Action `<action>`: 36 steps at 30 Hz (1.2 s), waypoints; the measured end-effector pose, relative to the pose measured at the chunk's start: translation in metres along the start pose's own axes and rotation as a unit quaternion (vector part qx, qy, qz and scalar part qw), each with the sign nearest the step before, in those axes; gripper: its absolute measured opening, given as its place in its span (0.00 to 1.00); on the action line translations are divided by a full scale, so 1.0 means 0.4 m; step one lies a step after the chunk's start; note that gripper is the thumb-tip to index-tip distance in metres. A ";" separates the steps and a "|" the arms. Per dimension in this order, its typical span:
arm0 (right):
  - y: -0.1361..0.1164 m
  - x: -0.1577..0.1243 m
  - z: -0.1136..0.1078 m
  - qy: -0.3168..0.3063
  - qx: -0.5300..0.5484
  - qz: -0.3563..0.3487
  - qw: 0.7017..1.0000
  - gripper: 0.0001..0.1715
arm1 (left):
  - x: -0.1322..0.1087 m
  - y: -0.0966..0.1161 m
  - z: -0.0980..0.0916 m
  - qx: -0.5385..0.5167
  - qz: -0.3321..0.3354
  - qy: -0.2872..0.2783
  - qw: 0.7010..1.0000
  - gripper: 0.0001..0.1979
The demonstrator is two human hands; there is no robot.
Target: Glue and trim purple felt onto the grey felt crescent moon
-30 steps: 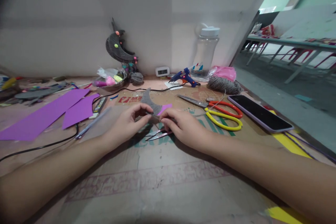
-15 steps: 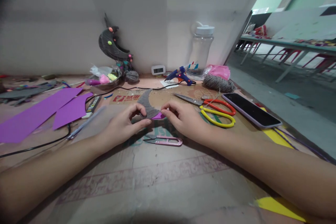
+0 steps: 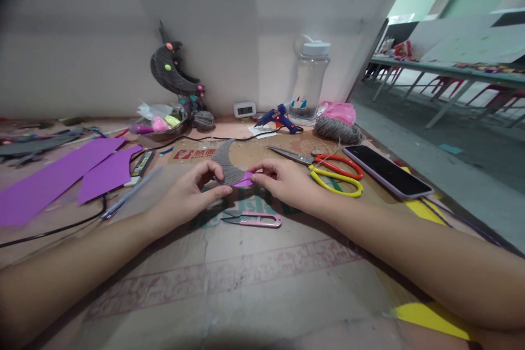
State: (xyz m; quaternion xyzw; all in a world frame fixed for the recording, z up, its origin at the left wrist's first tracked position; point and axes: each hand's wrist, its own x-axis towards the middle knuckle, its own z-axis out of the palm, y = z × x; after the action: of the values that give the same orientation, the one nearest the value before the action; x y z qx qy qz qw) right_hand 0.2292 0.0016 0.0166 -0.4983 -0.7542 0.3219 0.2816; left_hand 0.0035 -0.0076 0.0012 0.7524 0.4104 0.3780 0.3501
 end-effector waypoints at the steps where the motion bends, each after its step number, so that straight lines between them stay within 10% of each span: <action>1: -0.002 0.000 0.000 0.000 0.003 0.006 1.000 0.15 | 0.000 -0.001 0.000 0.005 0.003 0.003 1.000 0.10; 36: 0.004 -0.002 0.004 0.047 -0.064 -0.049 0.996 0.12 | 0.017 -0.016 0.010 -0.202 -0.056 -0.004 0.978 0.15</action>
State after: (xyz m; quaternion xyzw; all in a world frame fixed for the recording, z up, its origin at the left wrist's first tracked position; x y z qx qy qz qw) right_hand 0.2290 0.0009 0.0144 -0.4924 -0.7828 0.2349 0.2995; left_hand 0.0072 0.0004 -0.0043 0.6433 0.3660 0.4300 0.5170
